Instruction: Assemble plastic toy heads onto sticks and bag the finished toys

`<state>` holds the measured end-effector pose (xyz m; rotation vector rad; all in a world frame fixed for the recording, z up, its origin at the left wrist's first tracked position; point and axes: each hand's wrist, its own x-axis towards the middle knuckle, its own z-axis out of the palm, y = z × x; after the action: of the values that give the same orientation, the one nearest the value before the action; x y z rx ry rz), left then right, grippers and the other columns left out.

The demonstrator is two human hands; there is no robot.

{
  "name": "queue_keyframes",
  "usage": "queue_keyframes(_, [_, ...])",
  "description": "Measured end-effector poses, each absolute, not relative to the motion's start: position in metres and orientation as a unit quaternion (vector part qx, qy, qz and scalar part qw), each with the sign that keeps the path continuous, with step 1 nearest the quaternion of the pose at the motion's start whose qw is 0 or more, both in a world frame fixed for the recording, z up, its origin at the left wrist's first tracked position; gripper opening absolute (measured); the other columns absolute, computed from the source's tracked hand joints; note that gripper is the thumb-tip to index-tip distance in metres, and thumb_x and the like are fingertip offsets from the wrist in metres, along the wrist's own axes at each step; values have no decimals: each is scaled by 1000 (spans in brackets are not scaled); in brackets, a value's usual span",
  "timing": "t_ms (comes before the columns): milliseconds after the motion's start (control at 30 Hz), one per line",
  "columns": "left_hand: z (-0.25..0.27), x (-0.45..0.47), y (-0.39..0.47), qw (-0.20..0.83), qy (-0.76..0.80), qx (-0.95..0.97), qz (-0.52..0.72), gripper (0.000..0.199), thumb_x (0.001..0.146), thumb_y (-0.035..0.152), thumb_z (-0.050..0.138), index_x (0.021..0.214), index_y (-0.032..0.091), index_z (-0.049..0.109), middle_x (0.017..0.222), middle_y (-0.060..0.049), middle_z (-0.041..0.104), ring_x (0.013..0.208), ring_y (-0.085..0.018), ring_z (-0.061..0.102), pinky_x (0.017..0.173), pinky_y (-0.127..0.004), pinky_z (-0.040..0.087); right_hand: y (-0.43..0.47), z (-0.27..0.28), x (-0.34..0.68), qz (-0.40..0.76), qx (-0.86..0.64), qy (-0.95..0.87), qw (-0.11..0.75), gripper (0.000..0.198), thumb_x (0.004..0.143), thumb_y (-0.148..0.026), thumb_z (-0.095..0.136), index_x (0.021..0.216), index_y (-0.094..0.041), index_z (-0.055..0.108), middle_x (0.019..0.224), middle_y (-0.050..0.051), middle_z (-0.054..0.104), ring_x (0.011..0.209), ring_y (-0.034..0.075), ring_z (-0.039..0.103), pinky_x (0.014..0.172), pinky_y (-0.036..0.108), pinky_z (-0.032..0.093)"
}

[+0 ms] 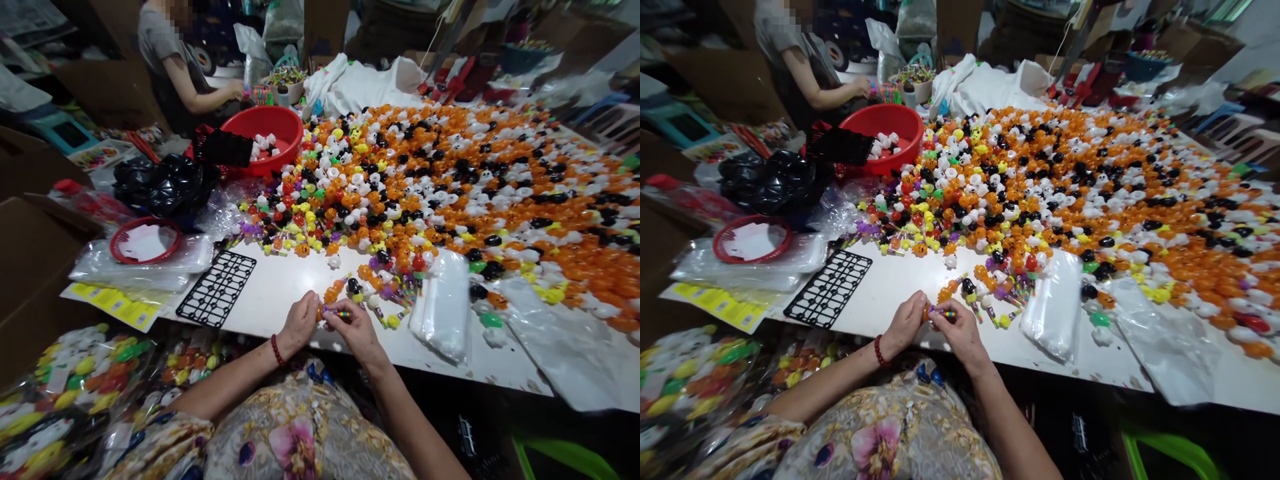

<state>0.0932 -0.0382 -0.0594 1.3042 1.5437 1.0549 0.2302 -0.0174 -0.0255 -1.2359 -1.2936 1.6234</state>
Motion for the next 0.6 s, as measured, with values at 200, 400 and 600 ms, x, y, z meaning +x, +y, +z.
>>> queue_keyframes(200, [-58,84,-19,460,603,514,402,39,98,47,25,81,22,50,70,0,54,64,-15,51,65,-29,44,12,-26,265,541,-521,-528,396,45,69,-61,72,86,-20,68,70,2,68,62,18,64,61,32,55])
queue_keyframes(400, [-50,14,29,148,774,529,316,31,84,8,47,112,16,57,114,-12,55,104,-23,56,93,-36,46,76,-20,300,62,-589,-668,452,45,81,-51,64,107,-15,66,111,19,64,109,33,57,94,56,46])
queue_keyframes(600, [-59,-16,47,84,786,584,185,26,86,7,46,104,16,62,109,-14,55,105,-28,54,93,-42,46,71,-55,191,66,-384,-870,303,30,92,-18,47,117,-15,64,115,15,68,107,27,59,98,47,47])
